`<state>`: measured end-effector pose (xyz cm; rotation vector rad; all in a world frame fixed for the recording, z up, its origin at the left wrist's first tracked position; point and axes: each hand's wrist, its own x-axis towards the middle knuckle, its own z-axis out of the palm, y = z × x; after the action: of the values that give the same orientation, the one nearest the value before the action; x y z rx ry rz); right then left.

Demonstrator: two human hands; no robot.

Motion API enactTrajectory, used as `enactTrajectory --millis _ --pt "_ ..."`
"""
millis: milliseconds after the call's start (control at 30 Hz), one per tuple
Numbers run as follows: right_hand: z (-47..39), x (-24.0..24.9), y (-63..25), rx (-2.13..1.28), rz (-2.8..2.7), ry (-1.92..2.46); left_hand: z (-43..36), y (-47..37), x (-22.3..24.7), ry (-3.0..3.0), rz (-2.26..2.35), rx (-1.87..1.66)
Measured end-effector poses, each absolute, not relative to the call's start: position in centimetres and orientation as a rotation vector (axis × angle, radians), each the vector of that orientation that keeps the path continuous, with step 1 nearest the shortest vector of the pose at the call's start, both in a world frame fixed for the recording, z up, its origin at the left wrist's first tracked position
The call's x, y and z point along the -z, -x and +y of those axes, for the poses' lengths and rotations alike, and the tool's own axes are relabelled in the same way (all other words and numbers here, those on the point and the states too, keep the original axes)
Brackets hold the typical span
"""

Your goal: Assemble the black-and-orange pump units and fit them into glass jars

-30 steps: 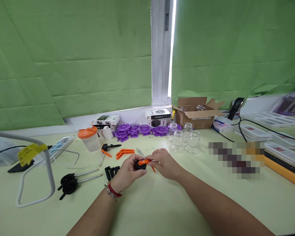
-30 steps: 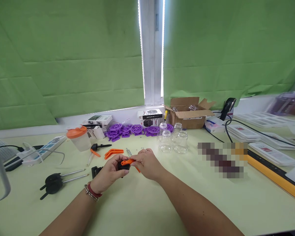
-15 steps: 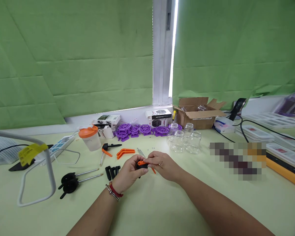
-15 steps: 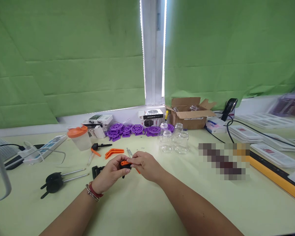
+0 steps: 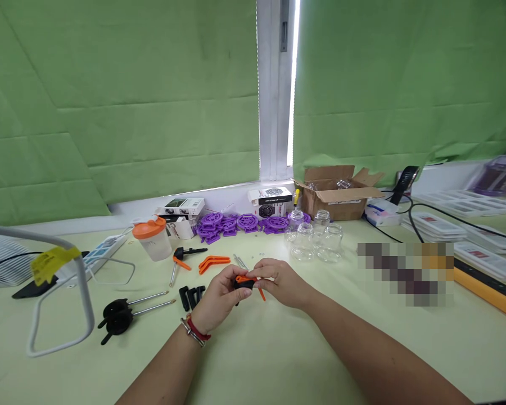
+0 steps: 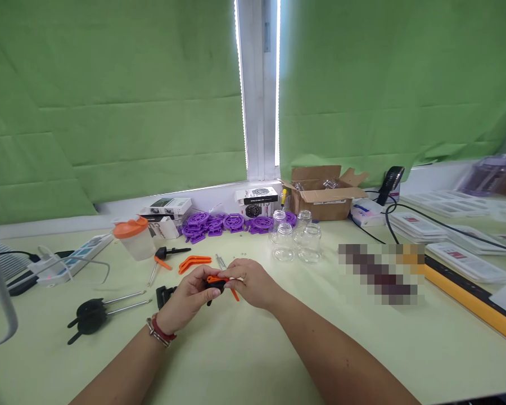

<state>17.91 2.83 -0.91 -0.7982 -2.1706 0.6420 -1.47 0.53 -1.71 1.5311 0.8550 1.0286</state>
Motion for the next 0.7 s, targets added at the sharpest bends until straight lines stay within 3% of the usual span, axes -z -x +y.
enactTrajectory --millis 267,467,700 --pt "2.9 0.4 -18.3 -0.749 -1.983 0.945 0.8 1.8 1.6 -1.515 0.869 -1.062" --pt "6.5 2.7 -20.6 -0.792 -1.515 1.206 2.2 3.7 1.1 -1.363 1.03 -1.334" --pt "8.4 5.9 -20.7 -0.565 -1.758 1.508 3.3 4.6 1.1 -1.021 0.997 -1.629"
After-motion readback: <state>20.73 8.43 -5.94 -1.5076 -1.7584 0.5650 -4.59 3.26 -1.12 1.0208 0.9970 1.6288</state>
